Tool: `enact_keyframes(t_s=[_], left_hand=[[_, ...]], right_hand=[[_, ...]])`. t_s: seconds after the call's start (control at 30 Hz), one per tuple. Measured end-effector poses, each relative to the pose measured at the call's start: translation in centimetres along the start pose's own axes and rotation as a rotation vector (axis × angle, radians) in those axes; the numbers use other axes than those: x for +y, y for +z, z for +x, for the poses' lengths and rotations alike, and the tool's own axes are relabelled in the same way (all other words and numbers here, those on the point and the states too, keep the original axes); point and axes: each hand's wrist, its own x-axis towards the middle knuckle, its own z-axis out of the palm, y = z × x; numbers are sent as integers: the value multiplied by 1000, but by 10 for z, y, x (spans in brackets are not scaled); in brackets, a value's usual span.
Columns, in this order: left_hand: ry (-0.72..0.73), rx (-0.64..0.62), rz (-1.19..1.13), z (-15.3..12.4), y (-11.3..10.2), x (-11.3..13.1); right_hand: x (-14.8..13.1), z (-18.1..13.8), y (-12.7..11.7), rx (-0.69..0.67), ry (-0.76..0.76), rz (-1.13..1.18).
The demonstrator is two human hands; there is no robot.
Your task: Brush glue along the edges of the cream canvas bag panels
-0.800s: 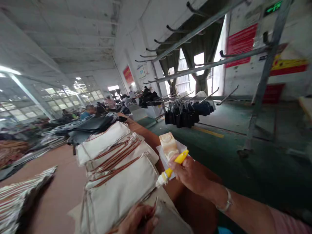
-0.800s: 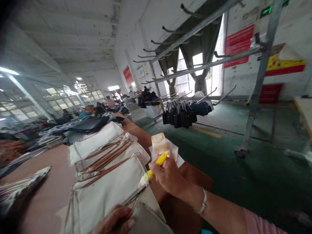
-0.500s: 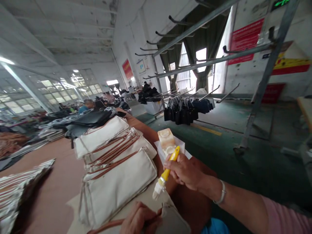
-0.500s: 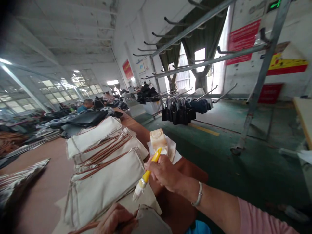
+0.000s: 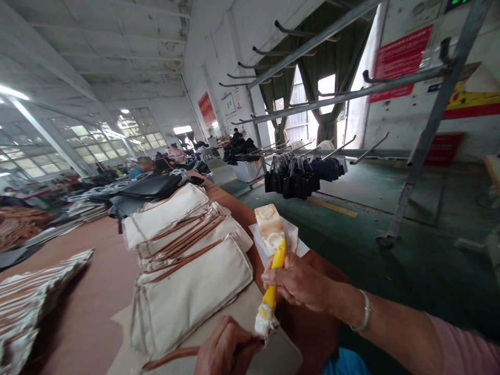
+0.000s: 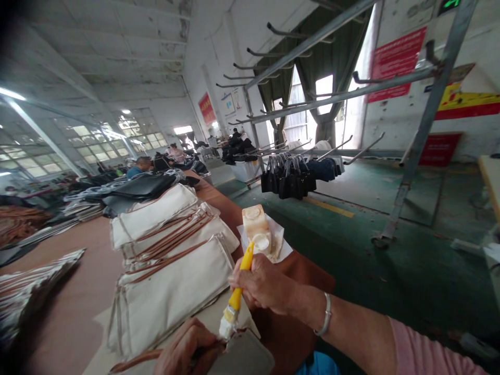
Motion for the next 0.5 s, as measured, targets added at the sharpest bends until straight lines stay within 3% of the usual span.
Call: enact_keyframes(t_s=[0.1, 0.2, 0.33, 0.5], left_hand=[[-129, -13, 58, -7, 2, -12], [-280, -107, 197, -13, -1, -19], [-335, -252, 345, -20, -4, -26], [-409, -236, 435, -25, 2, -26]], right_hand=[[-6, -11, -2, -5, -14, 51], [-7, -26, -16, 126, -85, 55], [18, -37, -32, 292, 29, 161], [52, -45, -35, 399, 106, 169]])
